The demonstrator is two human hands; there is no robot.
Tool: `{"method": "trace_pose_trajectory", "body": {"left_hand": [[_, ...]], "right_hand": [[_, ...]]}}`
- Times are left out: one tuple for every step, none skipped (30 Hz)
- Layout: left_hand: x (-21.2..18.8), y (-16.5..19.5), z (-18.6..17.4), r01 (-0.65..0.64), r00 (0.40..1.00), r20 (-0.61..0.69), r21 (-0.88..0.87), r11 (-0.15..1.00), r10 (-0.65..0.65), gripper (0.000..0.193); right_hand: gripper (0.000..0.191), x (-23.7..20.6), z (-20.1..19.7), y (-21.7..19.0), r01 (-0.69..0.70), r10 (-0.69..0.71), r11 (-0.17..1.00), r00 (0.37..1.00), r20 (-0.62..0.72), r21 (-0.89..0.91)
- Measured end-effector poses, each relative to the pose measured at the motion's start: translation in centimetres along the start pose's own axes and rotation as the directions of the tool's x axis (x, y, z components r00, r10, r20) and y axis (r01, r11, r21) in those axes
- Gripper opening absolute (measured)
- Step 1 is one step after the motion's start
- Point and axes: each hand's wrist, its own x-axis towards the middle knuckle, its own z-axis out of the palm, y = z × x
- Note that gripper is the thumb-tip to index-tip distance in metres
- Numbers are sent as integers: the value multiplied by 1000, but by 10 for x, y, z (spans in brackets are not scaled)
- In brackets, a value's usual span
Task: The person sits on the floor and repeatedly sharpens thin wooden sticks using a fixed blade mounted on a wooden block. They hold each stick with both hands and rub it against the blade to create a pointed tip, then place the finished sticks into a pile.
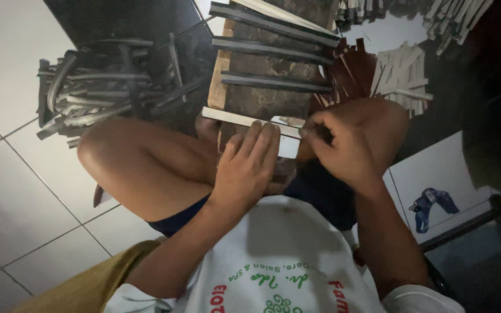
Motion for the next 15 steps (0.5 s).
{"method": "trace_pose_trajectory", "body": {"left_hand": [[2, 1, 0, 5, 1000, -10, -43, 999, -6, 52], [4, 3, 1, 7, 1000, -22, -86, 996, -9, 54], [6, 4, 2, 8, 999, -34, -128, 992, -13, 57], [7, 6, 3, 3, 999, -40, -124, 992, -8, 57], [8, 8, 3, 2, 999, -44, -119, 993, -7, 58], [9, 9, 4, 1, 999, -49, -112, 994, -7, 59], [9, 9, 4, -3, 999, -32, -64, 998, 1, 55], [8, 10, 4, -8, 1000, -14, -15, 1000, 8, 52], [8, 10, 5, -13, 1000, 5, 32, 999, 13, 50], [8, 11, 6, -2, 1000, -3, 37, 999, 2, 48], [9, 12, 8, 9, 1000, -10, 41, 999, -8, 47], [9, 13, 9, 20, 1000, -19, 45, 999, -19, 46], [9, 14, 10, 2, 1000, -3, 38, 999, -2, 48], [8, 15, 10, -15, 1000, 12, 29, 999, 15, 50], [9, 16, 10, -33, 999, 26, 21, 999, 33, 52]], "right_hand": [[21, -1, -1, 3, 26, -26, 999, 1000, -14, 30], [20, -3, -2, 5, 52, -51, 997, 998, -33, 59], [20, -3, -3, 7, 39, -37, 997, 999, -37, 66], [19, -3, -2, 9, 26, -23, 997, 999, -38, 74], [19, -4, -2, 11, 13, -10, 996, 999, -35, 83], [18, -4, -2, 12, 15, -13, 996, 1000, -26, 89], [17, -4, -2, 13, 19, -17, 995, 1000, -18, 95], [16, -3, -2, 14, 22, -21, 995, 1000, -9, 102], [16, -3, -2, 14, 7, -8, 993, 1000, 4, 115], [17, -3, -2, 15, -9, 7, 992, 1000, 18, 127], [17, -3, -2, 15, -27, 23, 990, 999, 31, 139], [17, -4, -3, 15, -13, 12, 989, 1000, 7, 146], [16, -4, -3, 15, 2, 1, 988, 1000, -17, 154], [16, -5, -2, 16, 15, -9, 987, 999, -41, 160], [15, -6, -2, 17, 5, 0, 988, 999, -35, 155]]}}
